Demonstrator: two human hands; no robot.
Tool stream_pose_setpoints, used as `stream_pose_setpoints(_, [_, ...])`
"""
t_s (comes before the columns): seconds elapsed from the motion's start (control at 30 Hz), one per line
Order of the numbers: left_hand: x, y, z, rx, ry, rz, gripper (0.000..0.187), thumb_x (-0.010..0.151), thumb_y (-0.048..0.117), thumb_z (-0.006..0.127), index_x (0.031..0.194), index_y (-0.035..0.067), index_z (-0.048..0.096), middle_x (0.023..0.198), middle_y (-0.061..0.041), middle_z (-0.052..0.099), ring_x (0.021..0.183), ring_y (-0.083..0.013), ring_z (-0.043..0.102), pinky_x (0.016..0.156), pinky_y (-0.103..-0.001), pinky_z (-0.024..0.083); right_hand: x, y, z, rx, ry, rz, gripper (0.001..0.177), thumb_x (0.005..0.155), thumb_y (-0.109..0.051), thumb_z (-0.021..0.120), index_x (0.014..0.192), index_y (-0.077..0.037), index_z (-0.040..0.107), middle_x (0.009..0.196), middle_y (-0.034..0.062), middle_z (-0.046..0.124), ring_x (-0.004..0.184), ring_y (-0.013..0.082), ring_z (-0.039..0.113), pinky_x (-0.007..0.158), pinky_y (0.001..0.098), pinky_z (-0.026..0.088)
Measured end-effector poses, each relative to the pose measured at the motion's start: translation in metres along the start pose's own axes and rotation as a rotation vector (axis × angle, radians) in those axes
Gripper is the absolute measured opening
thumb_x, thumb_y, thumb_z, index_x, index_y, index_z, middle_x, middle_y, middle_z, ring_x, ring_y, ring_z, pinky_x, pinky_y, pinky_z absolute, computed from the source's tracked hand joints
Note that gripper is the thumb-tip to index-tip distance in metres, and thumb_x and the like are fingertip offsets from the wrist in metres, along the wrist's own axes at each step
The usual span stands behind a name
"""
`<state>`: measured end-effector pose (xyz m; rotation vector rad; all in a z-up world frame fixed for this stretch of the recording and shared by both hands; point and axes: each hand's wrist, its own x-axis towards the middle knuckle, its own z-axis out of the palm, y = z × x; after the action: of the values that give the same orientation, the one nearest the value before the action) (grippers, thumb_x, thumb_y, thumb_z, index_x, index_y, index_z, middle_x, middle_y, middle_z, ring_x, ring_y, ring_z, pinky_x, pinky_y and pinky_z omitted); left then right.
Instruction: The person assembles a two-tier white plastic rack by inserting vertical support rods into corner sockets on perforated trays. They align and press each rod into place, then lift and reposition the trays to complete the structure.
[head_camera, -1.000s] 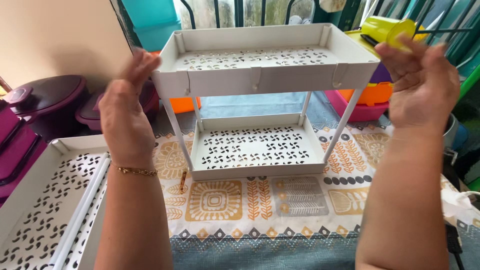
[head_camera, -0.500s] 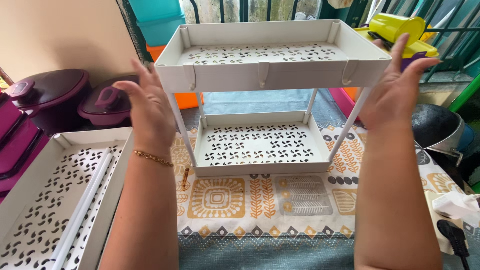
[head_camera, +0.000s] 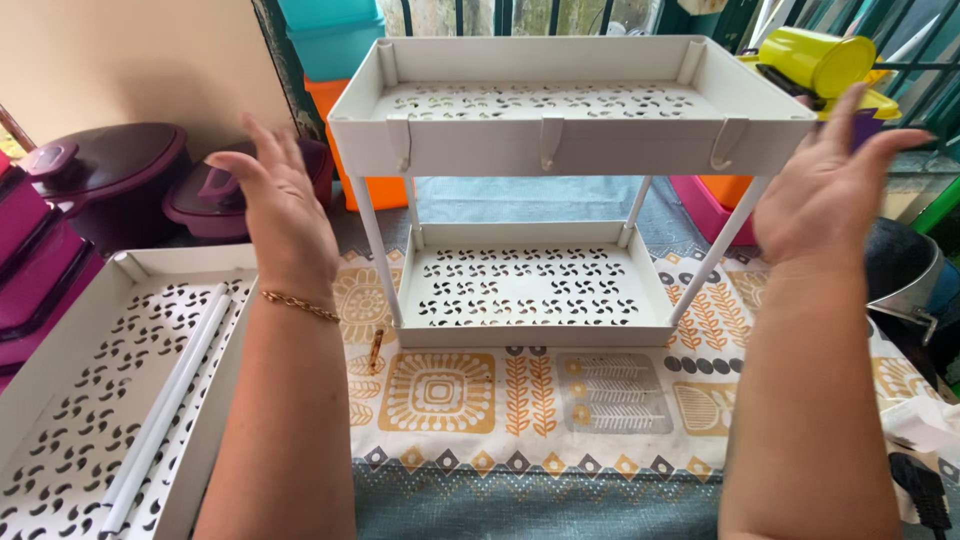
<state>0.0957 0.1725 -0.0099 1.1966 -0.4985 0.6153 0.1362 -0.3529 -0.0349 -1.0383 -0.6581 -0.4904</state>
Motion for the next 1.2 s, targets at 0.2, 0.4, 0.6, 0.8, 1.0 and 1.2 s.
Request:
stream_pose_setpoints(0.2, [-0.015,-0.010,0.038,0.157,-0.093,-0.042,0.111,0.089,0.087,0.015,0.169,0.013,-0.001,0.179,-0.012,0.006,0.165,-0.0254,0.006,0.133,-0.040,0.004,0.009,0.017,0.022,0.001,-0.145,-0.091,0.093,0.103,-0.078,0.034,0.170,-0.015,0.024,0.166,0.0045,0.031,0.154,0.0179,0.031,0.134,0.0314,0.020])
stream_pose_setpoints(0.4, [-0.011,0.005,0.045,0.122,0.022,-0.262,0.091,0.094,0.075,0.030,0.158,0.010,0.034,0.161,-0.011,0.041,0.148,-0.0236,0.037,0.121,-0.040,0.029,0.003,-0.010,0.057,-0.160,-0.074,-0.092,0.092,0.099,-0.078,0.045,0.160,-0.009,0.040,0.163,0.0068,0.041,0.153,0.0205,0.040,0.131,0.0379,0.032])
stream_pose_setpoints(0.6, [-0.017,0.031,0.059,0.180,0.064,-0.256,0.072,0.098,0.059,0.046,0.149,0.008,0.054,0.137,-0.010,0.060,0.123,-0.0210,0.056,0.103,-0.039,0.046,-0.005,-0.042,0.087,-0.247,-0.053,0.003,0.091,0.095,-0.076,0.050,0.149,-0.003,0.046,0.152,0.0150,0.051,0.143,0.0269,0.053,0.118,0.0490,0.048])
stream_pose_setpoints(0.8, [-0.019,0.057,0.067,0.594,0.038,0.031,0.076,0.108,0.059,0.040,0.157,0.002,0.041,0.159,-0.018,0.044,0.149,-0.0307,0.039,0.123,-0.042,0.030,-0.005,-0.057,0.099,-0.595,0.098,-0.089,0.096,0.101,-0.076,0.044,0.157,0.002,0.046,0.160,0.0208,0.053,0.148,0.0267,0.052,0.125,0.0436,0.036])
stream_pose_setpoints(1.0, [-0.034,0.081,0.068,1.079,0.073,0.599,0.076,0.116,0.061,0.026,0.163,0.001,0.032,0.170,-0.020,0.030,0.159,-0.0330,0.025,0.134,-0.046,0.018,-0.019,-0.092,0.112,-1.212,-0.005,-0.507,0.071,0.121,-0.067,0.032,0.159,-0.007,0.040,0.163,0.0225,0.051,0.150,0.0272,0.047,0.127,0.0417,0.032])
stream_pose_setpoints(1.2, [-0.034,0.093,0.074,1.249,-0.262,0.337,0.086,0.107,0.067,0.018,0.154,0.001,0.047,0.157,-0.021,0.050,0.154,-0.0338,0.038,0.133,-0.056,0.014,-0.020,-0.099,0.139,-1.524,-0.292,-0.317,0.078,0.109,-0.068,0.019,0.147,-0.008,0.052,0.145,0.0288,0.056,0.145,0.0411,0.044,0.120,0.0501,0.031])
